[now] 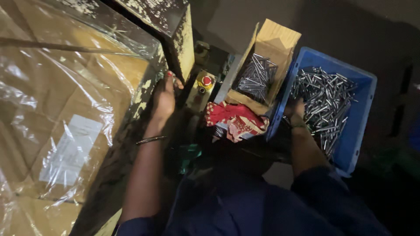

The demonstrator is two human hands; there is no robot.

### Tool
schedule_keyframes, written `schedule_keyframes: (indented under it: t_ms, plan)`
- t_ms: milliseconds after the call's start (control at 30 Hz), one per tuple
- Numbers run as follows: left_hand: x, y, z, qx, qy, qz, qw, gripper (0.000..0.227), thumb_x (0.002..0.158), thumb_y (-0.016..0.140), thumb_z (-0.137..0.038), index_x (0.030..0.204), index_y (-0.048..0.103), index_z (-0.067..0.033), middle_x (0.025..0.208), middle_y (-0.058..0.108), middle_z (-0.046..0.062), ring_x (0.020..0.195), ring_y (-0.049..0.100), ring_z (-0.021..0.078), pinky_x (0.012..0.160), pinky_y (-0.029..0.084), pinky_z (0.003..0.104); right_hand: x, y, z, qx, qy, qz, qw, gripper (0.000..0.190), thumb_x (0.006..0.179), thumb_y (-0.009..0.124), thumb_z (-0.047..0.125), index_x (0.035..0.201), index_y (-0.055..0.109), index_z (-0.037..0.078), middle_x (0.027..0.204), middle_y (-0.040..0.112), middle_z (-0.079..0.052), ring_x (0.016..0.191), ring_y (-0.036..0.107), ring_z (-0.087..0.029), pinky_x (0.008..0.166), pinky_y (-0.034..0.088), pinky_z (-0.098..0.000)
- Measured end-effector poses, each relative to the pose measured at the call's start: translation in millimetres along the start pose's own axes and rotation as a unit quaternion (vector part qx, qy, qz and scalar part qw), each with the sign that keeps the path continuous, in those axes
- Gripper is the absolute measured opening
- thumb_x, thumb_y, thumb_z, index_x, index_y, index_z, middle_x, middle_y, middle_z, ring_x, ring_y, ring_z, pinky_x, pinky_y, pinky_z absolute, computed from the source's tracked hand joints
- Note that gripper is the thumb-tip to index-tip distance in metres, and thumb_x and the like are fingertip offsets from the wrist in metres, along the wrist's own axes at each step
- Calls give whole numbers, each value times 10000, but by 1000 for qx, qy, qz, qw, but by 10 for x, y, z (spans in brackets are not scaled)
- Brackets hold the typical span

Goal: The person repeatedly picks metal fasteners from a blue bin and a cardboard box, then places them into a slot on a machine. The person continues this cycle throughout the clip, handling fasteners one at a time.

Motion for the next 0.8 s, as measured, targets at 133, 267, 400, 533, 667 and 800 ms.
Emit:
schedule_keyframes:
  t_ms: [133,267,400,533,667,800]
  plan:
    - [-37,0,-77,10,-23,-14,1000,572,1105,350,-472,869,652,-47,793,675,36,797,624,172,823,470,312,2,-111,-24,130,56,15,990,102,916,668,125,978,697,51,943,692,-106,880,692,-234,823,574,-366]
    - [-52,-12,-125,32,-48,-5,998,575,1097,339,-479,882,658,-51,785,675,39,776,621,163,791,464,309,-36,-286,-34,375,99,20,922,89,934,639,99,995,677,47,951,676,-102,896,684,-229,848,574,-363]
    - [-24,32,-59,-1,-40,-12,999,539,1094,365,-466,907,657,-53,774,667,40,762,619,152,777,473,295,-186,-456,311,626,-36,46,778,81,952,610,72,1012,656,43,960,660,-97,912,675,-224,873,573,-360]
    - [23,41,41,-11,24,0,1000,510,1103,369,-436,915,637,-45,767,651,37,759,617,154,770,477,296,-502,-561,1128,726,-169,167,645,80,970,582,45,1028,635,39,968,643,-93,928,667,-218,898,573,-357]
    - [55,49,114,-46,-33,4,998,505,1109,385,-420,891,638,-41,765,643,39,764,621,155,776,471,290,-1003,-361,2067,642,-100,281,706,165,989,520,139,1022,644,35,984,639,-101,919,664,-201,914,573,-336]
    - [49,39,133,-7,-21,-9,1000,552,1112,373,-425,830,648,-38,747,653,50,744,606,170,763,463,302,-1450,39,2596,470,-125,345,803,59,933,661,123,989,649,109,908,648,-25,799,651,-163,746,598,-335]
Point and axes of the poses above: each hand's wrist, its own x-axis towards the middle knuckle, its own y-axis out of the palm, z = x × y, the point moved 1 cm from there along x, towards the middle knuckle
